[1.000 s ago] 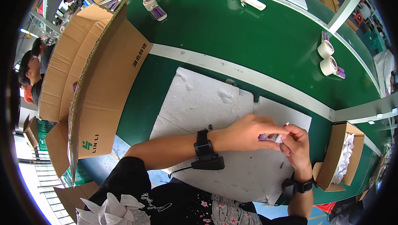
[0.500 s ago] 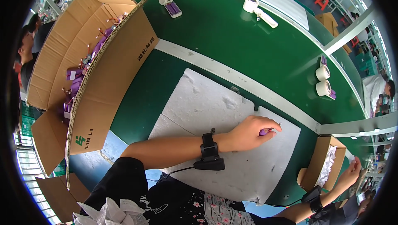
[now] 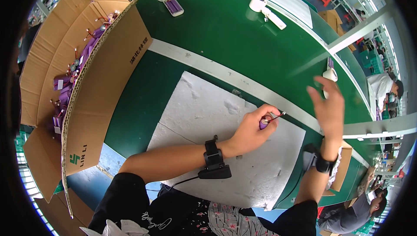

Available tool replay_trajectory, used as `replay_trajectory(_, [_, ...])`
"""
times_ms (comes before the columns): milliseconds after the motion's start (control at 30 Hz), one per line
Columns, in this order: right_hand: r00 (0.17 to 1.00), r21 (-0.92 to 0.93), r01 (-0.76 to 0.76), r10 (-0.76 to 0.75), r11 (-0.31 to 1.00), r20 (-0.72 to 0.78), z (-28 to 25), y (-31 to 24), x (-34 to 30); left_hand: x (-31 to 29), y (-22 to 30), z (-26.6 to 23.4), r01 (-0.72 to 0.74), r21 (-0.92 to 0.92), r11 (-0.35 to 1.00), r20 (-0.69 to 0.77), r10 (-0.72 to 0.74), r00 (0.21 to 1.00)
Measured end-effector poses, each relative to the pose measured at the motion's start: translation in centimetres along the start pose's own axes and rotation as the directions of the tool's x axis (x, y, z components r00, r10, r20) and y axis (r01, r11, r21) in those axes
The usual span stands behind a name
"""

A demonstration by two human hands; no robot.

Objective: Assembling handheld fans by installing battery packs and circuit boards into housings.

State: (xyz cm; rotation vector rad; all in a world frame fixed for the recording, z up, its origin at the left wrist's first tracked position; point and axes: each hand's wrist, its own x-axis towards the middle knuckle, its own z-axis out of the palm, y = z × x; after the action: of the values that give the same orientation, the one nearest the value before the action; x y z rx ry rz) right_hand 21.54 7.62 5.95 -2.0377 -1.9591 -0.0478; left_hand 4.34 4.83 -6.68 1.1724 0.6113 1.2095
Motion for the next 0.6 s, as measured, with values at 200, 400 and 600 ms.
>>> replay_trajectory(200, [0.966, 0.047, 0.242, -0.246, 0.969, 0.083, 8.9, 0.6, 13.9, 1.3, 0.8, -0.3, 0.018, -0.002, 1.0, -0.05, -0.018, 0.999])
replay_trajectory(400, [0.992, -0.059, 0.043, -0.05, 0.997, -0.118, 18.0, 9.4, 20.4, 1.2, 0.3, 0.6, -0.055, 0.002, 0.998, -0.069, 0.055, 0.996])
replay_trajectory(600, [0.983, -0.182, -0.017, -0.016, 0.983, -0.182, 16.5, 5.4, 16.3, 1.0, 0.1, 0.4, -0.125, -0.007, 0.992, -0.058, 0.124, 0.991])
